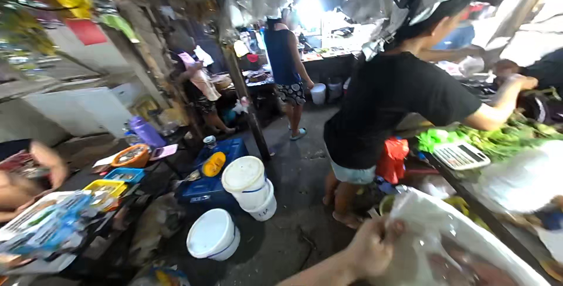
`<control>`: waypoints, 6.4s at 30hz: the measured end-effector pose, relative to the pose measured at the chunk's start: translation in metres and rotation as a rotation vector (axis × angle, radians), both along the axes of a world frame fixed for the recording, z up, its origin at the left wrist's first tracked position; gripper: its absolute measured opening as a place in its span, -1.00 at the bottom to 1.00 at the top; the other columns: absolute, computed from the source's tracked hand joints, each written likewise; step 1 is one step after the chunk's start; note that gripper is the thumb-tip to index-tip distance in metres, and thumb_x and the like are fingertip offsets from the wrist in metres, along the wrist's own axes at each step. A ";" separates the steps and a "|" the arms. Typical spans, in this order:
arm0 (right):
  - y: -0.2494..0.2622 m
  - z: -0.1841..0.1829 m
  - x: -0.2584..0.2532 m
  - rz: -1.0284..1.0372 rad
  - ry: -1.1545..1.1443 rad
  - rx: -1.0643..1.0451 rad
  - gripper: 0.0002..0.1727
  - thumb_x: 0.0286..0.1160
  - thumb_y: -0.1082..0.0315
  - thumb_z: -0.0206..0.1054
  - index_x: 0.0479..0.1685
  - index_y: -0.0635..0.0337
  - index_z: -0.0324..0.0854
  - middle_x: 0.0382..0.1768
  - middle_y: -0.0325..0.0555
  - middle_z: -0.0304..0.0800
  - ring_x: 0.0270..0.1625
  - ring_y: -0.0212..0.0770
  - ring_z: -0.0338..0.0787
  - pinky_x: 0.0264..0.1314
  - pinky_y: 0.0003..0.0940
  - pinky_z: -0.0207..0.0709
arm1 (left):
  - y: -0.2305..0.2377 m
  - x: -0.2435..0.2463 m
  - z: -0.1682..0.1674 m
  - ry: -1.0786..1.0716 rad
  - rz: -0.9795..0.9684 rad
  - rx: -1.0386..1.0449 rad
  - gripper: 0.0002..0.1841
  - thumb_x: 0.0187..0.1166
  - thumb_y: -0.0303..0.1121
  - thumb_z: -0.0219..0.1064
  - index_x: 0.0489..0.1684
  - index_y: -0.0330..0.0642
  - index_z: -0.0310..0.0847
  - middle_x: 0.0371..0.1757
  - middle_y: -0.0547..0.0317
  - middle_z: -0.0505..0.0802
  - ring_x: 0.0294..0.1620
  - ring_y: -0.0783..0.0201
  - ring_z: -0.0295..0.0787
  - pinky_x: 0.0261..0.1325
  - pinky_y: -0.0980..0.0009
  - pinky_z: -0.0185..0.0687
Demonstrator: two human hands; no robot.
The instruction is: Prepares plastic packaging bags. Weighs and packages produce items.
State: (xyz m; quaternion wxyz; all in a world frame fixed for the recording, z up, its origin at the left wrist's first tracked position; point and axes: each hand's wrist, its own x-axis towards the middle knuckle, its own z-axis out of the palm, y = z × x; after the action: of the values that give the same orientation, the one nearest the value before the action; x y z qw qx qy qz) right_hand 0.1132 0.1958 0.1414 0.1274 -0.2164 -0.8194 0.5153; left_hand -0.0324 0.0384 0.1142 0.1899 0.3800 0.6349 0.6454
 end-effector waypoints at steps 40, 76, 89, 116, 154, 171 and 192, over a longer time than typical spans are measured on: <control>0.003 -0.001 0.013 -0.166 0.036 -0.398 -0.70 0.63 0.15 0.38 0.11 0.15 0.75 -0.19 -0.33 0.83 -0.18 -0.57 0.74 -0.01 -0.52 0.65 | 0.049 -0.002 -0.006 0.019 0.125 -0.024 -0.54 0.88 -0.23 -0.19 -0.11 -0.31 0.65 -0.51 0.49 0.70 -0.49 0.72 0.64 -0.29 0.69 0.67; 0.011 0.005 0.034 -0.054 0.406 -0.052 -0.84 0.53 0.28 0.45 -0.20 0.19 0.83 -0.30 -0.46 0.85 -0.20 -0.74 0.73 -0.05 -0.70 0.65 | 0.046 -0.003 0.025 -0.310 0.291 0.008 -0.68 0.89 -0.34 -0.14 -0.02 -0.14 0.60 -0.36 0.57 0.75 -0.36 0.74 0.69 -0.21 0.71 0.67; 0.076 0.046 0.070 -0.205 0.497 0.012 -0.86 0.45 0.46 0.36 -0.29 0.07 0.83 -0.48 -0.48 0.83 -0.48 -0.65 0.70 -0.40 -0.67 0.63 | 0.032 -0.109 -0.056 0.035 0.510 -0.261 -0.55 0.91 -0.24 -0.06 0.27 -0.52 0.58 -0.07 0.02 0.76 -0.22 0.59 0.58 -0.02 0.59 0.51; 0.152 0.132 0.080 -0.287 0.613 0.281 -0.77 0.55 0.41 0.34 -0.28 -0.22 0.80 -0.35 -0.68 0.88 -0.33 -0.71 0.79 -0.22 -0.72 0.71 | 0.040 -0.157 -0.097 0.488 0.458 -0.547 -0.55 0.67 -0.64 -0.01 0.51 -0.38 0.52 0.39 -0.42 0.70 0.45 -0.29 0.64 0.55 -0.17 0.44; 0.044 0.070 0.053 -0.189 0.564 0.669 -0.83 0.54 0.37 0.43 -0.03 0.23 0.83 -0.18 -0.26 0.89 -0.26 -0.59 0.75 -0.17 -0.65 0.67 | 0.088 -0.007 0.087 0.394 -0.730 0.023 -0.86 0.54 -0.41 0.34 -0.46 -0.16 0.63 -0.53 0.37 0.62 -0.56 0.61 0.49 -0.54 0.69 0.40; 0.046 0.055 0.055 -0.127 0.488 0.486 -0.86 0.42 0.39 0.48 -0.12 0.19 0.71 -0.31 -0.35 0.77 -0.43 -0.62 0.62 -0.42 -0.74 0.53 | 0.089 -0.006 0.070 0.720 -0.550 0.072 -0.83 0.40 -0.37 0.41 -0.14 -0.20 0.78 -0.37 0.33 0.77 -0.44 0.59 0.61 -0.41 0.63 0.58; 0.039 0.016 0.043 -0.119 0.298 0.095 -0.58 0.17 0.55 0.58 0.00 0.19 0.53 -0.39 -0.19 0.76 -0.50 -0.37 0.74 -0.49 -0.48 0.70 | 0.118 -0.028 -0.003 -0.420 -1.109 -0.093 -0.85 0.66 -0.33 0.31 -0.19 0.01 0.85 -0.32 0.44 0.87 -0.32 0.64 0.74 -0.20 0.66 0.69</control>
State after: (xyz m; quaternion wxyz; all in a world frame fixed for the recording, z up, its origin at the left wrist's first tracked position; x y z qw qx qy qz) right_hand 0.1557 0.2350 0.1576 0.2879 -0.1794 -0.8007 0.4938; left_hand -0.0608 0.1568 0.1112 0.6369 0.5103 0.3180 0.4825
